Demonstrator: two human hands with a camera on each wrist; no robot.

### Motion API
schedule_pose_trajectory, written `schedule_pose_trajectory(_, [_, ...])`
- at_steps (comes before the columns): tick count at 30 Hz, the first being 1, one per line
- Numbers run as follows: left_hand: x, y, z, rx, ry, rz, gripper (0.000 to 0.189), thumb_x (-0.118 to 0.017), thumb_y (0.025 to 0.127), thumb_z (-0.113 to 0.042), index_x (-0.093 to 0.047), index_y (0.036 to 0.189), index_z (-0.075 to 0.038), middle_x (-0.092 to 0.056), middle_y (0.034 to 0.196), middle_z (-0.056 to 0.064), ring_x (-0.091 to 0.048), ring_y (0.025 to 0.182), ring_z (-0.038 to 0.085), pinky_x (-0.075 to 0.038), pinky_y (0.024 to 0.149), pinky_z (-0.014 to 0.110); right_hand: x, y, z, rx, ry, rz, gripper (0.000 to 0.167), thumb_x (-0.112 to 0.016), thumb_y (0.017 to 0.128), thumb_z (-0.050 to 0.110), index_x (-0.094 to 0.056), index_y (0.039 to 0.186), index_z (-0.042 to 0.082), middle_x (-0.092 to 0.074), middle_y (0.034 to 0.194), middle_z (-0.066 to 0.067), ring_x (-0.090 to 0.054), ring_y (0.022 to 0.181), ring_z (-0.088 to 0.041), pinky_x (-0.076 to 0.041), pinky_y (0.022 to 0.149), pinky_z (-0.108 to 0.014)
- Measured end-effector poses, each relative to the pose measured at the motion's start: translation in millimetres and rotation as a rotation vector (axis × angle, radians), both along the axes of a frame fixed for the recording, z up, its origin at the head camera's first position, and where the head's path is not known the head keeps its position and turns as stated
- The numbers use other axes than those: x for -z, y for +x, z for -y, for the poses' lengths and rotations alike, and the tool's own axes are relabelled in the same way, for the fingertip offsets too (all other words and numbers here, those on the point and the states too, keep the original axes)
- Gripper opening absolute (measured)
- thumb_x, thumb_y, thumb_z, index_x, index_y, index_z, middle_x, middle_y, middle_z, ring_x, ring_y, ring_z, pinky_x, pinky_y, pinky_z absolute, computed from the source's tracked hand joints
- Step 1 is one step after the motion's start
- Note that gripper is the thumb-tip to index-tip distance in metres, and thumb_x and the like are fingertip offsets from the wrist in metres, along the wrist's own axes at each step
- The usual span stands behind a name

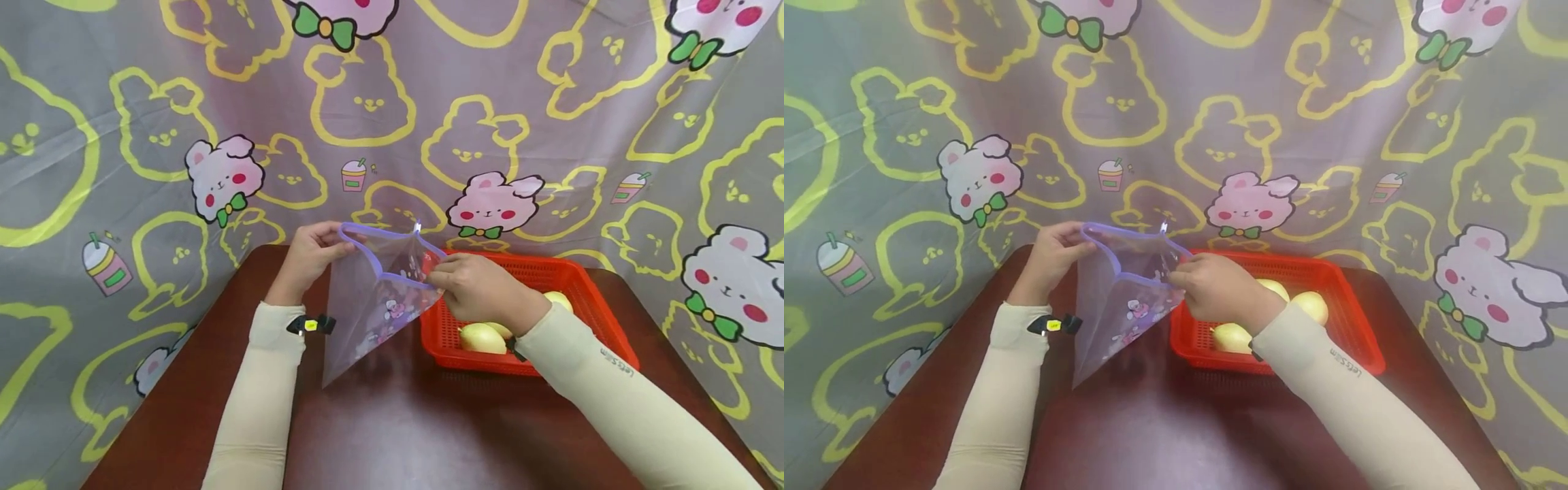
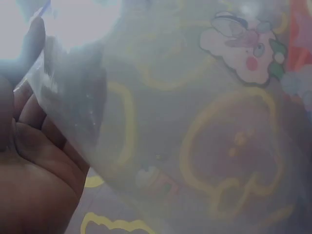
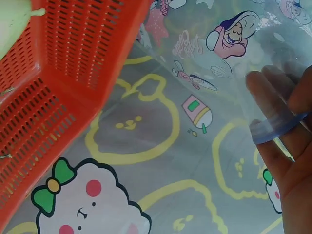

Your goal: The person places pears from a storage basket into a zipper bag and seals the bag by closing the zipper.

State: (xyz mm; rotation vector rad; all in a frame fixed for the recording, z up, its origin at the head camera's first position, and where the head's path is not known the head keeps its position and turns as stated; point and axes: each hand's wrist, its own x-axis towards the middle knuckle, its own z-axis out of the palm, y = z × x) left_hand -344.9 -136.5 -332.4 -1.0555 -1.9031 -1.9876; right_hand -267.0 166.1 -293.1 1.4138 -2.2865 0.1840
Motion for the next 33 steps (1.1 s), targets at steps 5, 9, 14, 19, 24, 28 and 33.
schedule_pose_trajectory(5, [14.2, 2.7, -3.3, 0.011, 0.021, 0.023, 0.021, -0.077, 0.081, 0.000, -0.071, 0.101, 0.003, -0.074, 0.094, 0.009, -0.066, 0.076, 0.013, -0.048, 0.060, 0.023, 7.2, -1.2, -8.1, 0.002, -0.003, 0.045, 0.035, -0.055, 0.071, -0.006, -0.072, 0.099, 0.006, -0.069, 0.091, -0.003, -0.063, 0.086, -0.020, -0.052, 0.081, -0.036])
schedule_pose_trajectory(9, [19.3, 9.0, -3.9, 0.010, 0.026, 0.042, 0.023, -0.078, 0.079, 0.003, -0.071, 0.102, 0.002, -0.074, 0.094, 0.007, -0.068, 0.080, 0.015, -0.051, 0.063, 0.024, 12.5, -2.9, -13.0, -0.026, -0.015, 0.029, 0.035, -0.055, 0.070, -0.007, -0.071, 0.099, 0.005, -0.069, 0.090, -0.002, -0.063, 0.089, -0.022, -0.050, 0.090, -0.040])
schedule_pose_trajectory(14, [13.3, 10.5, -4.1, -0.016, -0.009, 0.023, 0.030, -0.077, 0.080, 0.001, -0.069, 0.108, 0.005, -0.072, 0.100, 0.013, -0.070, 0.088, 0.022, -0.055, 0.074, 0.030, 10.8, -7.2, -20.7, -0.063, -0.071, 0.012, 0.034, -0.054, 0.071, -0.006, -0.070, 0.098, 0.006, -0.070, 0.092, 0.000, -0.063, 0.096, -0.024, -0.045, 0.098, -0.045])
schedule_pose_trajectory(19, [12.4, 8.6, -1.7, -0.019, -0.008, 0.012, 0.029, -0.075, 0.082, 0.004, -0.067, 0.109, 0.007, -0.071, 0.101, 0.016, -0.069, 0.091, 0.023, -0.055, 0.078, 0.031, 13.6, -14.8, -34.3, -0.081, -0.126, 0.039, 0.035, -0.055, 0.074, -0.007, -0.070, 0.103, 0.006, -0.070, 0.104, -0.004, -0.063, 0.105, -0.022, -0.049, 0.092, -0.042])
schedule_pose_trajectory(24, [14.1, 8.2, -6.0, -0.039, -0.006, -0.003, 0.028, -0.075, 0.082, 0.001, -0.068, 0.108, 0.007, -0.073, 0.100, 0.012, -0.069, 0.088, 0.021, -0.054, 0.073, 0.028, 17.7, -20.8, -51.3, -0.069, -0.152, 0.017, 0.034, -0.060, 0.075, -0.007, -0.071, 0.104, 0.006, -0.070, 0.107, -0.006, -0.064, 0.105, -0.021, -0.052, 0.087, -0.042])
schedule_pose_trajectory(28, [16.4, 9.0, -13.7, -0.046, -0.038, -0.011, 0.026, -0.076, 0.083, -0.001, -0.069, 0.107, 0.006, -0.073, 0.100, 0.011, -0.069, 0.087, 0.020, -0.054, 0.071, 0.027, 24.0, -24.5, -63.1, -0.031, -0.093, 0.033, 0.029, -0.061, 0.077, -0.004, -0.070, 0.102, 0.008, -0.070, 0.103, -0.004, -0.064, 0.101, -0.018, -0.053, 0.084, -0.039])
schedule_pose_trajectory(33, [17.4, 10.9, -19.2, 0.015, -0.055, -0.027, 0.024, -0.073, 0.085, 0.000, -0.069, 0.109, 0.004, -0.071, 0.105, 0.016, -0.068, 0.097, 0.026, -0.054, 0.082, 0.035, 35.6, -30.3, -72.1, -0.004, 0.054, 0.071, 0.025, -0.064, 0.079, -0.001, -0.072, 0.101, 0.009, -0.069, 0.100, -0.002, -0.065, 0.096, -0.017, -0.054, 0.083, -0.036])
